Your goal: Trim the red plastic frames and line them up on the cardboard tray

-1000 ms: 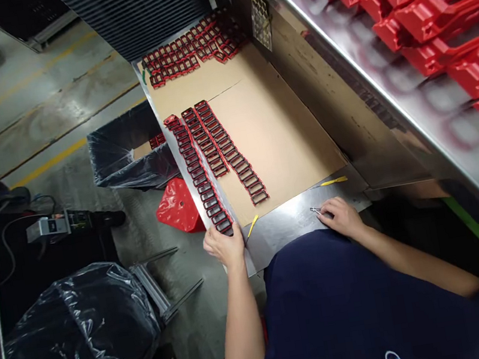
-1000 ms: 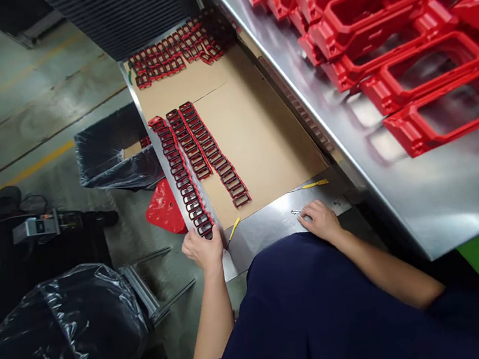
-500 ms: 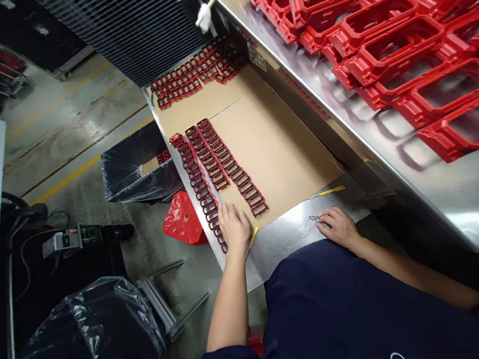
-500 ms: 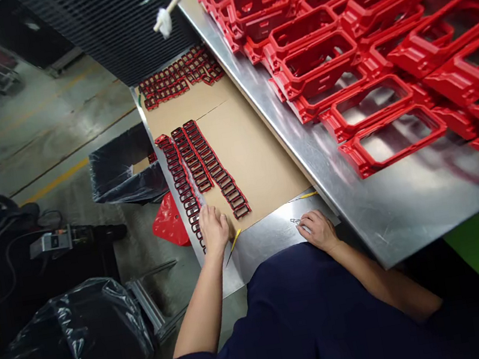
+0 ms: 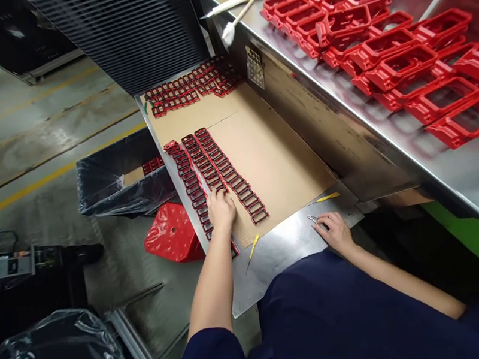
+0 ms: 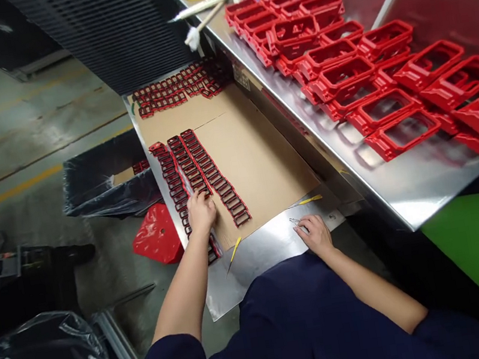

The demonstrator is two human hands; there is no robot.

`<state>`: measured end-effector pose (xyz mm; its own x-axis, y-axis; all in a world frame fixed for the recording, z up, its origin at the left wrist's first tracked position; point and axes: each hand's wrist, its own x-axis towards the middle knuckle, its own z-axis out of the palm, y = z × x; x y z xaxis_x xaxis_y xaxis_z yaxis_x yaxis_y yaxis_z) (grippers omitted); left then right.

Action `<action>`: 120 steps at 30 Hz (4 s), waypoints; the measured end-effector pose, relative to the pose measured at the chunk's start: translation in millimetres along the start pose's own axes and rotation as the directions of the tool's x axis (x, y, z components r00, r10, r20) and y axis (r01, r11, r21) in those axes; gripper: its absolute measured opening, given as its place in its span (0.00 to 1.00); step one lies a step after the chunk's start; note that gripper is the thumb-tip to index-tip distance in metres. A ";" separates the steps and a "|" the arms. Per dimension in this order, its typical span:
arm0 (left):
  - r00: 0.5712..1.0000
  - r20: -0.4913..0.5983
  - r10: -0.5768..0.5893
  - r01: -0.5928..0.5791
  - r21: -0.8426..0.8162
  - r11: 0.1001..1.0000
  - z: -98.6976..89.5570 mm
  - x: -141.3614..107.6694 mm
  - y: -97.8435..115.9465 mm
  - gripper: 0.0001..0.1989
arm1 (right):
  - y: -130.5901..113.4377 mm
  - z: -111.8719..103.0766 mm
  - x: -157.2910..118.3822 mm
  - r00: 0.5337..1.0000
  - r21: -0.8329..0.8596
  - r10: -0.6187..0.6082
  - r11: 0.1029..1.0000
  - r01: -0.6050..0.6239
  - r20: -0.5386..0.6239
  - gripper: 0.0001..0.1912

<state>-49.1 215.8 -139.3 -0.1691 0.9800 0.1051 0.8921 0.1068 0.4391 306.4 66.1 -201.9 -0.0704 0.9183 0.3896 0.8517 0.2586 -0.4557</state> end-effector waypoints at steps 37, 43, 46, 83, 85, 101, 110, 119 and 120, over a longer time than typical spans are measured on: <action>0.982 0.189 -0.009 -0.023 0.166 0.986 -14.4 241.7 -29.8 0.29 | -112.8 54.5 102.7 0.798 0.071 -0.229 0.971 0.229 0.558 0.41; 0.979 0.188 0.080 -0.117 0.197 0.973 1.6 291.5 -24.4 0.26 | -113.0 66.4 128.9 0.696 0.111 -0.250 0.964 0.240 0.673 0.37; 0.978 0.184 0.099 -0.138 0.210 0.968 10.2 302.2 -23.4 0.24 | -110.7 71.2 131.7 0.686 0.158 -0.305 0.950 0.270 0.660 0.29; 0.992 -0.014 -0.122 0.123 0.084 0.989 65.9 301.6 19.1 0.21 | -100.5 73.8 137.9 0.704 0.204 -0.313 0.950 0.237 0.638 0.23; 0.991 -0.012 -0.132 0.133 0.071 0.989 68.1 301.9 25.0 0.20 | -98.9 72.1 136.9 0.705 0.198 -0.310 0.951 0.238 0.638 0.23; 0.986 -0.018 -0.167 0.167 0.047 0.985 82.2 307.1 62.4 0.21 | -85.8 61.9 130.9 0.775 0.136 -0.234 0.972 0.191 0.587 0.23; 0.998 -0.051 0.021 -0.015 0.109 0.994 31.2 296.2 21.0 0.25 | -89.7 0.5 105.9 0.940 0.095 -0.131 0.990 0.106 0.315 0.26; 0.988 0.143 -0.058 0.034 0.166 0.986 28.8 289.7 -40.8 0.36 | -90.1 -19.3 54.3 0.972 -0.036 -0.033 0.998 0.042 0.231 0.15; 0.988 0.138 -0.063 0.041 0.160 0.986 32.6 289.7 -37.1 0.36 | -92.1 -17.9 54.2 0.974 -0.032 -0.038 0.998 0.046 0.225 0.14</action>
<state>-117.5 501.2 -154.2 -0.1659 0.9850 -0.0467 0.9400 0.1722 0.2946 233.4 86.6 -124.5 -0.2174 0.9517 0.2166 0.8637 0.2910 -0.4115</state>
